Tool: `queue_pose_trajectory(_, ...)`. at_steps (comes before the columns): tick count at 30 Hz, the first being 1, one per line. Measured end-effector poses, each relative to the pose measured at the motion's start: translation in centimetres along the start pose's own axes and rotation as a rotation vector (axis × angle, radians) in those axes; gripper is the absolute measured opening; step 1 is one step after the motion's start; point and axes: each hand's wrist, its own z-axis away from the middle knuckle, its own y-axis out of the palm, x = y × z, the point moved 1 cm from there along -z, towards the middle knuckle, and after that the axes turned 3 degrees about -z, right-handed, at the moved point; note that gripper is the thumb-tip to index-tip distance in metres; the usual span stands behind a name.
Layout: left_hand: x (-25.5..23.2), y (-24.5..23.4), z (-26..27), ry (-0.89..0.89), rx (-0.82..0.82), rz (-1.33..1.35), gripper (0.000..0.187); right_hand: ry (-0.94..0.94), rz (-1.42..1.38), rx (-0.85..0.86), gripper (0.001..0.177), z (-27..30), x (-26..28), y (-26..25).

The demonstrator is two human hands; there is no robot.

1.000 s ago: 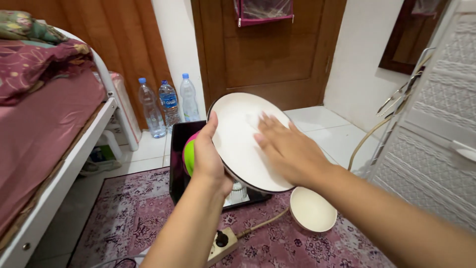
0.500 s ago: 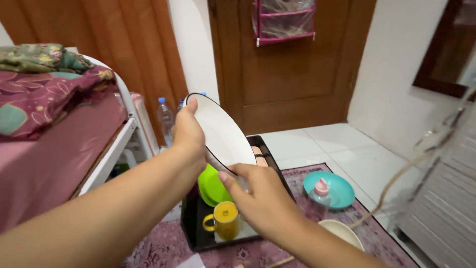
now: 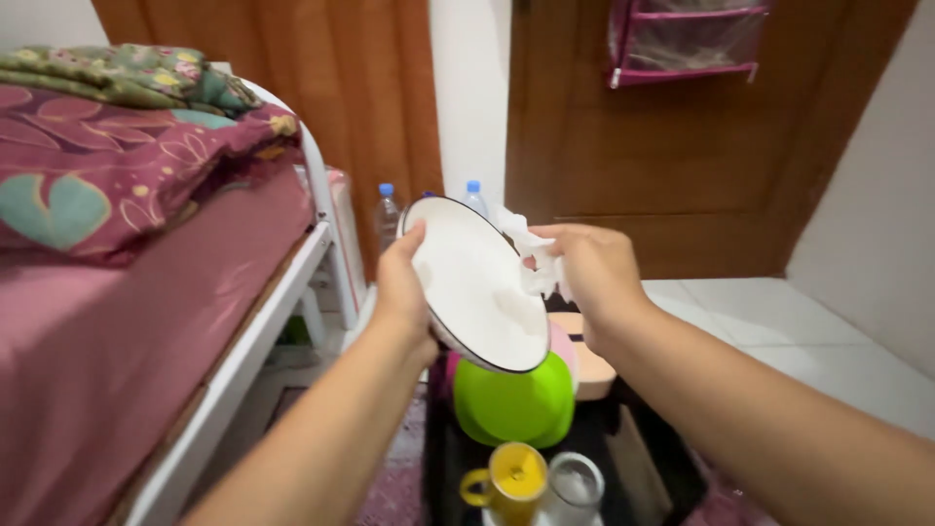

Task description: The person wipes several dishes with a white cloth, including a white plate, a turquoise bowl, and a beige bowl, then places them on a black tray. The person also wipes a clear plastic cup and places it on the tray.

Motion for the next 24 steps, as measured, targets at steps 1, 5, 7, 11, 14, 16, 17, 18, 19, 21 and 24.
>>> queue_pose_trajectory(1, -0.3, -0.1, -1.4, 0.004, -0.001, -0.005, 0.073, -0.001, -0.006, 0.001, 0.036, -1.9, -1.0, 1.7)
queue_pose_trajectory(5, -1.7, 0.0, -5.3, -0.097, 0.053, 0.099, 0.079, 0.033, 0.008, -0.014, 0.042, -5.1, -1.4, 7.9)
queue_pose_trajectory(7, -2.8, 0.0, -7.3, -0.120, 0.058, 0.131, 0.079, 0.009, 0.046, 0.041, 0.044, -5.1, 0.7, 11.1)
queue_pose_trajectory(11, -4.4, -2.9, -9.6, -0.065, 0.062, 0.235, 0.087, -0.021, 0.211, 0.368, 0.054, -3.0, 2.2, 16.6)
queue_pose_trajectory(14, -5.3, -4.5, -11.6, -0.014, 0.021, 0.263, 0.087, -0.066, 0.338, 0.600, 0.064, -1.9, 2.7, 18.1)
queue_pose_trajectory(16, -5.3, -5.0, -12.9, 0.010, 0.006, 0.259, 0.086, -0.088, 0.405, 0.706, 0.069, -1.2, 3.0, 17.9)
queue_pose_trajectory(17, -5.1, -4.9, -13.3, 0.072, -0.012, 0.337, 0.080, -0.109, 0.468, 0.818, 0.074, -0.9, 3.1, 17.3)
queue_pose_trajectory(18, -4.6, -4.8, -13.4, 0.123, -0.029, 0.413, 0.074, -0.121, 0.531, 0.922, 0.079, -0.4, 3.0, 16.3)
queue_pose_trajectory(19, -4.2, -4.5, -12.1, 0.105, -0.018, 0.413, 0.074, -0.111, 0.538, 0.905, 0.079, -0.8, 2.1, 15.4)
queue_pose_trajectory(21, -3.9, -3.9, -9.7, 0.175, -0.129, 0.518, 0.065, -0.165, 0.512, 0.946, 0.076, -2.0, 0.9, 13.5)
queue_pose_trajectory(24, -3.5, -2.2, -7.8, 0.190, -0.143, 0.600, 0.069, -0.168, 0.654, 0.892, 0.068, -1.1, 2.4, 9.0)
